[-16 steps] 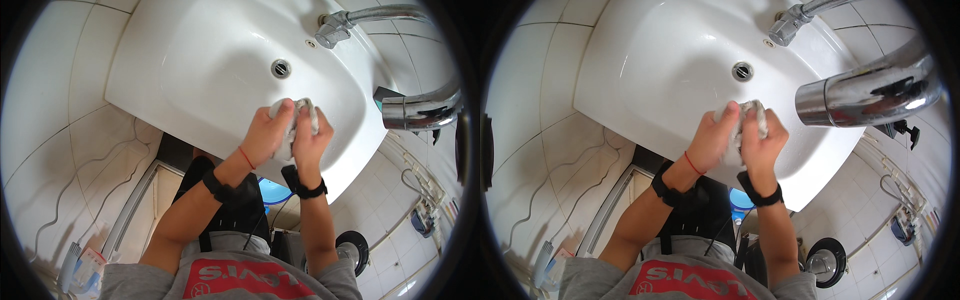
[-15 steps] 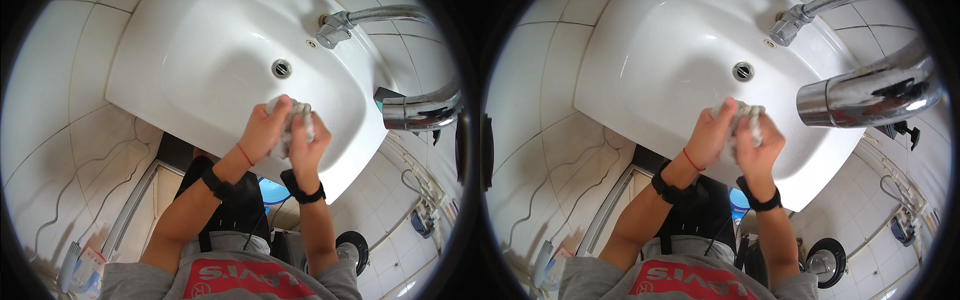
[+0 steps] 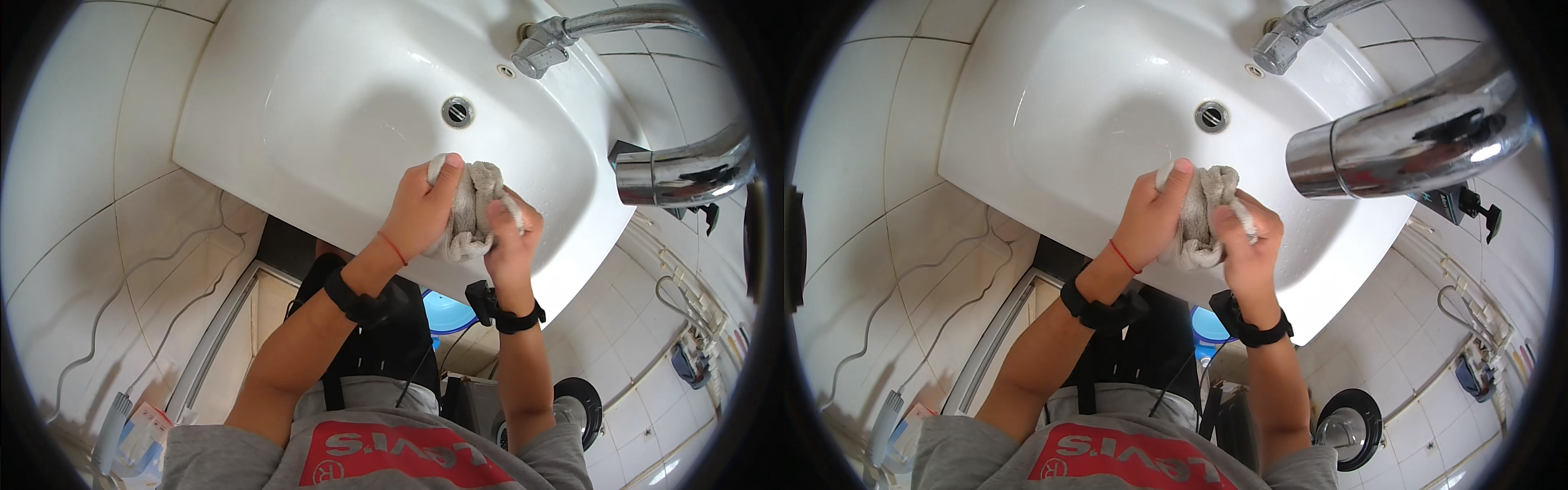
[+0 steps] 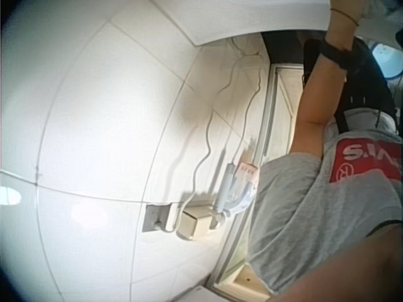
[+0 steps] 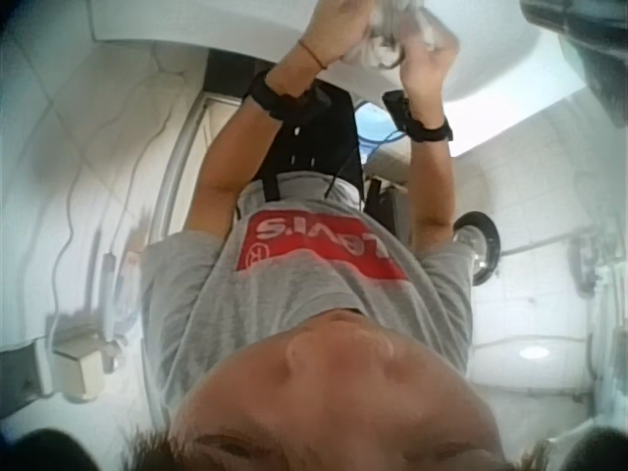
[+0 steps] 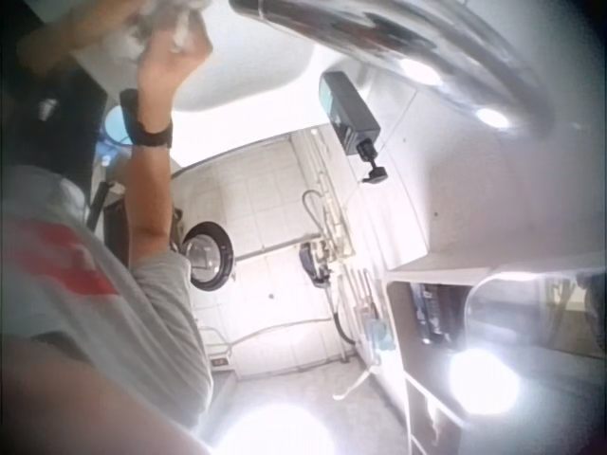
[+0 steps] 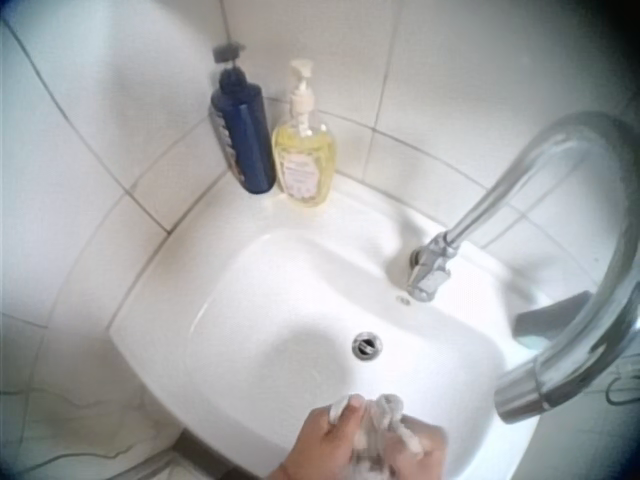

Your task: The person washes a small white cloth in a bathroom sink. They repeatedly wet the cloth under running water, squeeze it to remove excess water, and wring it out by hand. The process involves continuous manipulation of the cloth to ensure it is thoroughly soaked and rinsed.

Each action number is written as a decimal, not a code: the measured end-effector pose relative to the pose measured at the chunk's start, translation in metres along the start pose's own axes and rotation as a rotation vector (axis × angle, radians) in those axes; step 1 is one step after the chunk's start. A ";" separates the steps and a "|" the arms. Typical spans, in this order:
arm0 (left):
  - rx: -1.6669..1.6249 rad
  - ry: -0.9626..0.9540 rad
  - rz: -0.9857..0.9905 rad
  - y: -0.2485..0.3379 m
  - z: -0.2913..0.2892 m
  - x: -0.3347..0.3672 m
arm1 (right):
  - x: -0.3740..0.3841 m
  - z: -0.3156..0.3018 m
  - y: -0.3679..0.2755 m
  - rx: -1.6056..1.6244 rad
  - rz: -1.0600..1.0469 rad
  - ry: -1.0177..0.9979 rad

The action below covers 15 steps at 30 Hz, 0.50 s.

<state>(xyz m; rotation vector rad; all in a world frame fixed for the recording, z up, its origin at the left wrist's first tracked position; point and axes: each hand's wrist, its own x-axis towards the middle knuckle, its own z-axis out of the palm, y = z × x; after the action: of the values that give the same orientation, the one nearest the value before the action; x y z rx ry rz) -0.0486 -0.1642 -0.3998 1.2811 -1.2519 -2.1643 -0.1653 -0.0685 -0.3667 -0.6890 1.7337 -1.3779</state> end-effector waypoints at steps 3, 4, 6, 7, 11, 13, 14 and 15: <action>0.147 0.109 0.142 -0.003 -0.004 0.003 | 0.005 -0.003 -0.009 0.421 0.163 0.311; 0.150 0.112 0.140 -0.005 -0.003 0.002 | 0.007 -0.012 -0.007 0.394 0.121 0.273; -0.053 0.089 0.153 -0.009 0.004 0.001 | 0.012 -0.017 -0.002 0.096 0.056 0.225; -0.121 0.081 0.156 -0.008 0.009 -0.001 | 0.012 -0.015 0.000 -0.176 0.032 0.211; 0.015 0.106 0.103 0.001 0.019 0.002 | -0.005 0.022 -0.007 -0.460 -0.354 0.048; -0.284 -0.084 -0.062 0.003 0.011 0.003 | 0.001 0.026 -0.009 -0.457 -0.416 0.044; -0.343 -0.040 -0.096 0.007 0.014 -0.003 | 0.005 0.027 -0.009 -0.452 -0.475 0.041; -0.343 -0.040 -0.099 0.008 0.016 -0.007 | 0.010 0.026 -0.008 -0.453 -0.473 0.042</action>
<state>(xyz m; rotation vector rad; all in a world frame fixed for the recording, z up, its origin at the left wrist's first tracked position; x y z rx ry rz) -0.0594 -0.1554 -0.3856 1.1797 -0.7968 -2.3556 -0.1489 -0.0920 -0.3641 -1.3995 2.0226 -1.3064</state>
